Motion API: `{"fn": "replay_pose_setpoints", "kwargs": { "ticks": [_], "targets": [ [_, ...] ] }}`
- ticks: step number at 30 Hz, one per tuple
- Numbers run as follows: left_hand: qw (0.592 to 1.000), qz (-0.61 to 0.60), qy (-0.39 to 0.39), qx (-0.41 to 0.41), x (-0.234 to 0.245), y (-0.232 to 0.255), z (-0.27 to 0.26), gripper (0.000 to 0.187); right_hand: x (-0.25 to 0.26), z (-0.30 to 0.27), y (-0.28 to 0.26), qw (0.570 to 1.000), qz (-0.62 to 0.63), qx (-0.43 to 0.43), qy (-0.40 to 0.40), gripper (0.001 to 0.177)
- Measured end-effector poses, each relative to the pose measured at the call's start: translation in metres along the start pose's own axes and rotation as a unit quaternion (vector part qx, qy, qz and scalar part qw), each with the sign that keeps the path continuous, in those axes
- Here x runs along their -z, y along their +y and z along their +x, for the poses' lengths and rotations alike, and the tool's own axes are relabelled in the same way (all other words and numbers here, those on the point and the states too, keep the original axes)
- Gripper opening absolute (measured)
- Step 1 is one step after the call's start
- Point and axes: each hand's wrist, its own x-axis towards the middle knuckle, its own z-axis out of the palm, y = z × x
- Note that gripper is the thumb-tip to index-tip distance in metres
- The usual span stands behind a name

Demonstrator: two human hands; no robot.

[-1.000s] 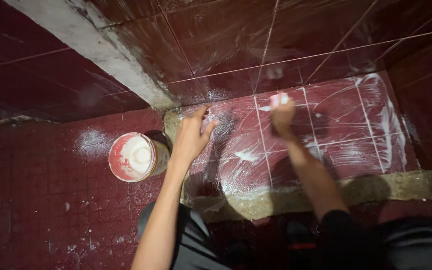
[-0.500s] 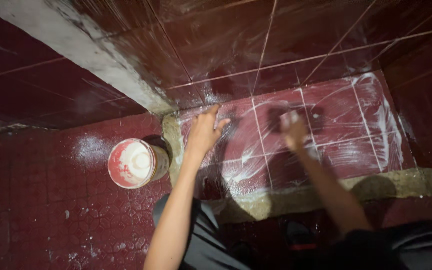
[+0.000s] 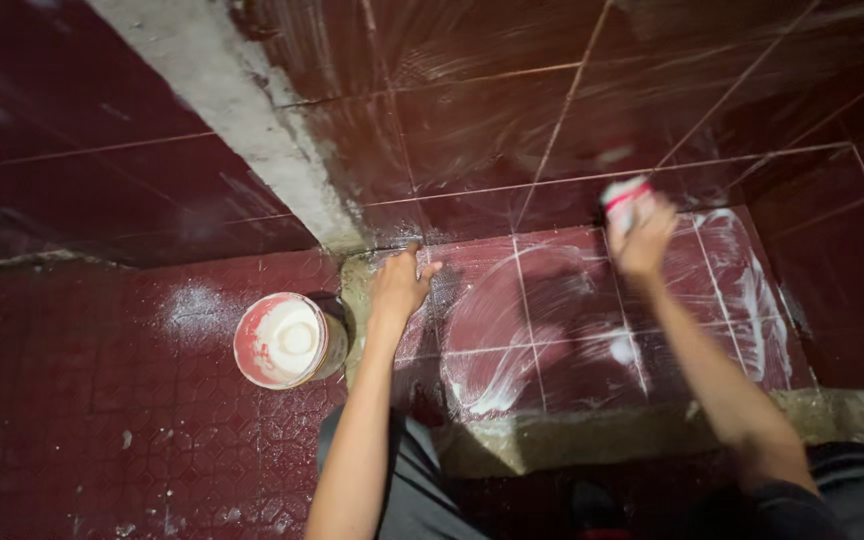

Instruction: The person scrubs the red tiled floor and lower wall sections with a pink brush and white cleaning powder. They dip the brush into a bucket of water to rinse it and continue scrubbing the grout lines and tile surfaces.

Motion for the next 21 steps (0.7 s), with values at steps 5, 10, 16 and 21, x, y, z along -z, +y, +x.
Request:
{"fn": "replay_pose_setpoints", "kwargs": {
  "ticks": [5, 10, 16, 21],
  "targets": [
    [1.0, -0.006, 0.014, 0.002, 0.006, -0.017, -0.005, 0.053, -0.011, 0.105, -0.1, 0.824, -0.11, 0.488, 0.265, 0.039],
    [0.998, 0.047, 0.0, 0.035, 0.016, -0.027, -0.012, 0.051, -0.126, 0.034, -0.149, 0.902, -0.003, 0.43, -0.048, 0.028],
    [1.0, 0.008, 0.002, 0.0, 0.027, -0.037, -0.015, 0.058, -0.124, 0.009, -0.082, 0.737, -0.17, 0.646, -0.108, 0.048],
    [0.99, 0.054, -0.106, 0.081, 0.026, -0.025, -0.016, 0.067, -0.065, 0.059, -0.067, 0.79, -0.196, 0.565, 0.139, 0.044]
  ]
}}
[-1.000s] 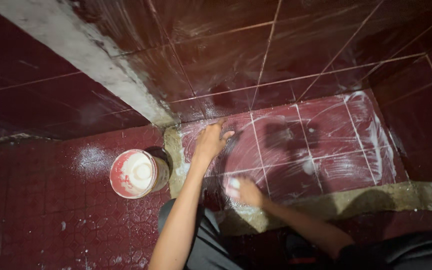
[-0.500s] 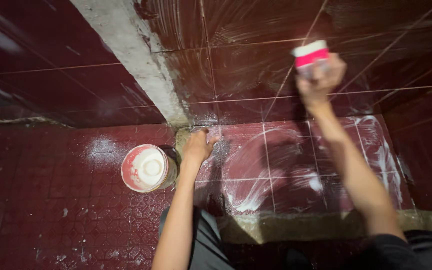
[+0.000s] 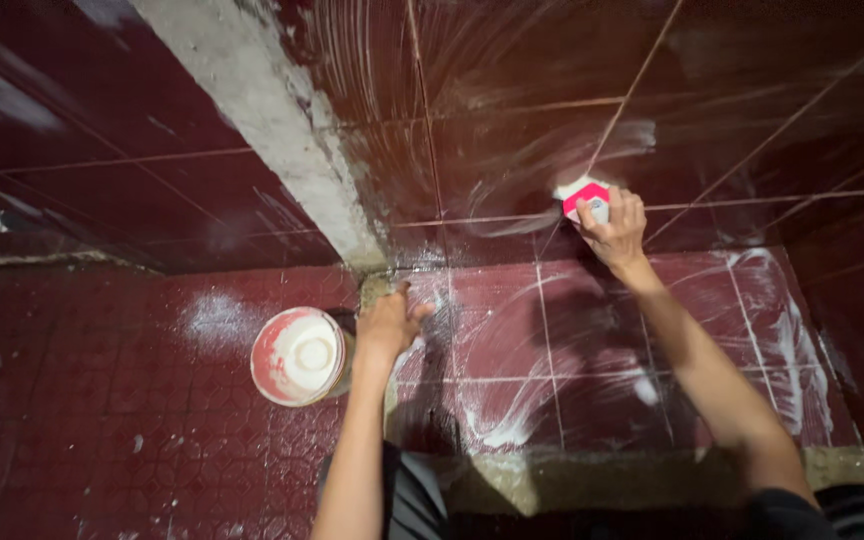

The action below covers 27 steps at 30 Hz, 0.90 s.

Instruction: The person scrubs the red tiled floor and lower wall sections with a pink brush and white cleaning powder. They dip the brush into a bucket of water to rinse it and continue scrubbing the grout lines and tile surfaces.

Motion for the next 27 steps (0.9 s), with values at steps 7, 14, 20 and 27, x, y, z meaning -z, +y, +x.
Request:
{"fn": "replay_pose_setpoints", "kwargs": {
  "ticks": [7, 14, 20, 27],
  "targets": [
    [0.995, 0.079, -0.068, -0.007, -0.017, 0.023, 0.032, 0.067, -0.047, 0.065, -0.108, 0.979, 0.164, 0.119, 0.018, 0.025],
    [0.996, 0.037, -0.085, 0.001, -0.023, -0.008, 0.039, 0.064, -0.022, -0.011, -0.064, 0.969, 0.233, 0.0, -0.084, 0.028],
    [0.994, 0.067, -0.086, 0.019, -0.024, -0.022, 0.039, 0.063, -0.012, -0.039, -0.012, 0.853, -0.036, -0.516, 0.065, 0.054],
    [0.991, 0.079, -0.072, 0.074, -0.015, -0.023, 0.036, 0.063, -0.064, 0.094, -0.22, 0.912, 0.168, -0.364, 0.085, 0.044]
  ]
}}
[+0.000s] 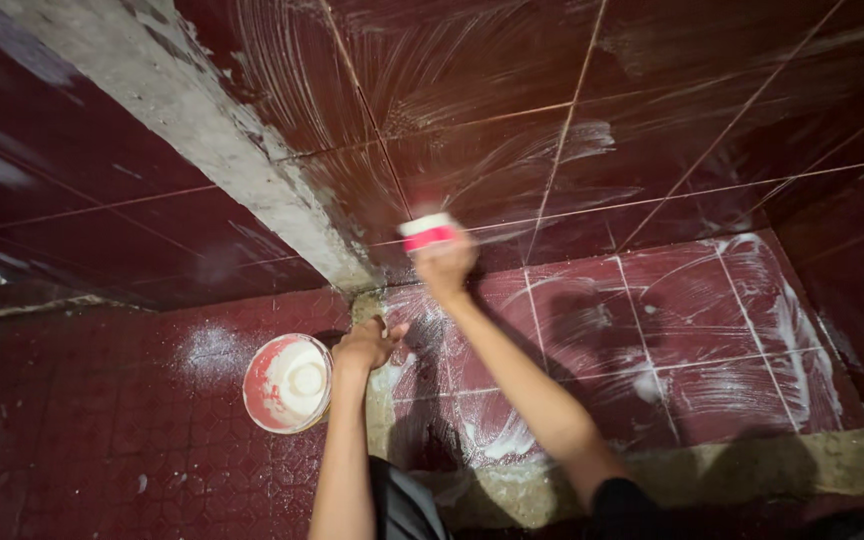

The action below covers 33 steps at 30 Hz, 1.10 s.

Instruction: The person scrubs the red tiled floor and lower wall sections with a pink brush and white cleaning powder. They dip the brush into a bucket of water to rinse it and continue scrubbing the grout lines and tile surfaces.

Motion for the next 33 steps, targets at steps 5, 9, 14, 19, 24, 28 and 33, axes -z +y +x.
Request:
{"fn": "replay_pose_setpoints", "kwargs": {
  "ticks": [5, 9, 14, 19, 24, 28, 33],
  "targets": [
    [0.999, -0.036, 0.028, -0.025, -0.009, -0.02, -0.004, 0.063, -0.004, -0.02, 0.02, 0.964, -0.022, 0.224, -0.144, 0.038],
    [0.998, -0.039, 0.011, -0.044, -0.012, -0.047, 0.006, 0.064, 0.071, 0.01, 0.145, 0.995, 0.04, -0.009, -0.096, 0.038],
    [0.998, -0.048, -0.025, -0.018, -0.015, -0.037, -0.006, 0.065, 0.149, 0.058, 0.2, 0.974, -0.114, -0.132, 0.147, 0.045],
    [0.995, 0.003, 0.032, -0.091, -0.022, -0.018, 0.021, 0.063, 0.079, 0.083, 0.054, 0.973, 0.118, -0.142, 0.135, 0.029],
    [0.99, -0.095, -0.079, -0.066, -0.042, -0.02, 0.059, 0.062, 0.022, 0.094, -0.069, 0.945, 0.009, 0.327, 0.012, 0.028],
    [0.986, -0.147, -0.065, -0.031, -0.058, -0.048, 0.072, 0.049, 0.076, 0.129, 0.005, 0.955, 0.043, 0.288, 0.054, 0.017],
    [0.999, -0.012, 0.005, -0.032, -0.06, -0.069, 0.091, 0.048, 0.191, 0.187, 0.135, 0.984, -0.082, 0.114, 0.113, 0.037]
  ]
}}
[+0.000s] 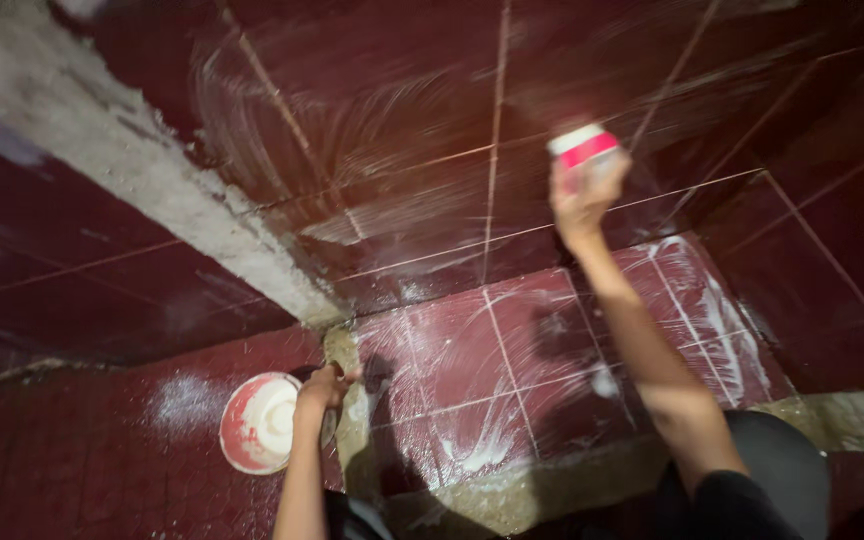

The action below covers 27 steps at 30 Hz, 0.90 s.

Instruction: The person scrubs the red tiled floor and lower wall sections with a pink brush and white cleaning powder. They dip the brush into a bucket of water to rinse it and continue scrubbing the grout lines and tile surfaces.

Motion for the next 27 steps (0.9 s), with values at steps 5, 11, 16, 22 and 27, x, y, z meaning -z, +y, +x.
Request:
{"fn": "replay_pose_setpoints", "kwargs": {
  "ticks": [5, 11, 16, 22, 27],
  "targets": [
    [0.972, -0.027, 0.127, -0.197, 0.014, 0.056, -0.031, 0.03, 0.019, 0.064, 0.043, 0.944, -0.176, -0.203, 0.193, 0.05],
    [0.843, -0.113, 0.348, -0.393, 0.076, 0.224, -0.146, 0.033, 0.018, 0.129, -0.017, 0.994, -0.013, 0.021, 0.109, 0.034],
    [0.679, -0.074, 0.539, -0.493, 0.165, 0.331, -0.22, 0.058, 0.041, 0.218, 0.019, 0.993, -0.006, 0.031, 0.113, 0.034],
    [0.725, 0.031, 0.574, -0.379, 0.223, 0.419, -0.252, 0.102, 0.081, 0.254, 0.073, 0.936, 0.02, -0.184, 0.298, 0.047],
    [0.764, 0.093, 0.569, -0.291, 0.227, 0.44, -0.238, 0.105, 0.069, 0.197, 0.016, 0.966, 0.011, 0.213, 0.146, 0.036]
  ]
}}
